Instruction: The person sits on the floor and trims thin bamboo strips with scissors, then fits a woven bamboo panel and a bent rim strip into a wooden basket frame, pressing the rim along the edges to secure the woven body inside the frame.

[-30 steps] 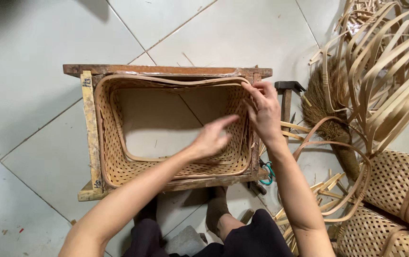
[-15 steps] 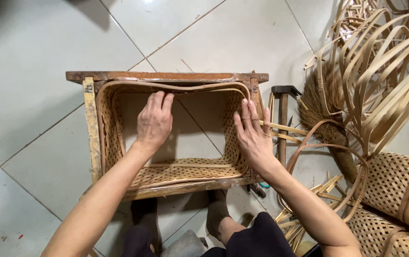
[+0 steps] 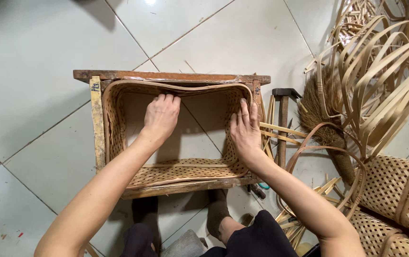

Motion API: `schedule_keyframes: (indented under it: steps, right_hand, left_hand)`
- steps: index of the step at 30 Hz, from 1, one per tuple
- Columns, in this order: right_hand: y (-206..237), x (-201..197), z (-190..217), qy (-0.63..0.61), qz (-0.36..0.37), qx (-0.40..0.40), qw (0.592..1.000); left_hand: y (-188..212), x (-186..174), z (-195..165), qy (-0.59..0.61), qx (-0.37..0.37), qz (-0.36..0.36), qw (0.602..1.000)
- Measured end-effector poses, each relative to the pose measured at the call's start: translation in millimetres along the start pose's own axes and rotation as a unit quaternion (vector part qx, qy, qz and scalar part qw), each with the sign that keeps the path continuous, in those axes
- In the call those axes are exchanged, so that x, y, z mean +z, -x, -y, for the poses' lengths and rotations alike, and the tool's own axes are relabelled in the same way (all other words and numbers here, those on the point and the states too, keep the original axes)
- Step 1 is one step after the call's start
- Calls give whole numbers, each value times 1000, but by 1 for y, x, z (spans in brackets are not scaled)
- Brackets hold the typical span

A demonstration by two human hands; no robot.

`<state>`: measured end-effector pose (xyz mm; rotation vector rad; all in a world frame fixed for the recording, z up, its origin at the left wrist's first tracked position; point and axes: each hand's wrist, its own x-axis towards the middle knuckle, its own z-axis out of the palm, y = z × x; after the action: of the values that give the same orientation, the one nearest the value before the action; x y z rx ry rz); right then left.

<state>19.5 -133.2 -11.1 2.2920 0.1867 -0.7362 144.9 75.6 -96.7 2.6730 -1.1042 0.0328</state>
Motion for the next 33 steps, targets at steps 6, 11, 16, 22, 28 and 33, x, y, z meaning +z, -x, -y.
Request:
schedule_keyframes:
  steps: [6,11,16,22,28,33]
  right_hand:
    - [-14,-32,-4,51,60,-35,996]
    - [-29,-56,-7,34,161,-107,980]
    - [-33,-54,-7,25,144,-107,983]
    - [-26,-39,36,-355,-17,-242,903]
    - [-20,-36,88,-489,29,-340,802]
    - [-23,-30,82,-546,81,-348,758]
  left_hand:
    - [-14,10,-4,-21,29,31,999]
    - [-26,9,-7,-24,74,9,997]
    - [-41,5,4,-51,112,-23,992]
    - [-10,7,7,-85,120,-156,977]
    - [89,24,-6,-147,41,514,844]
    - [101,34,5,-249,72,609,750]
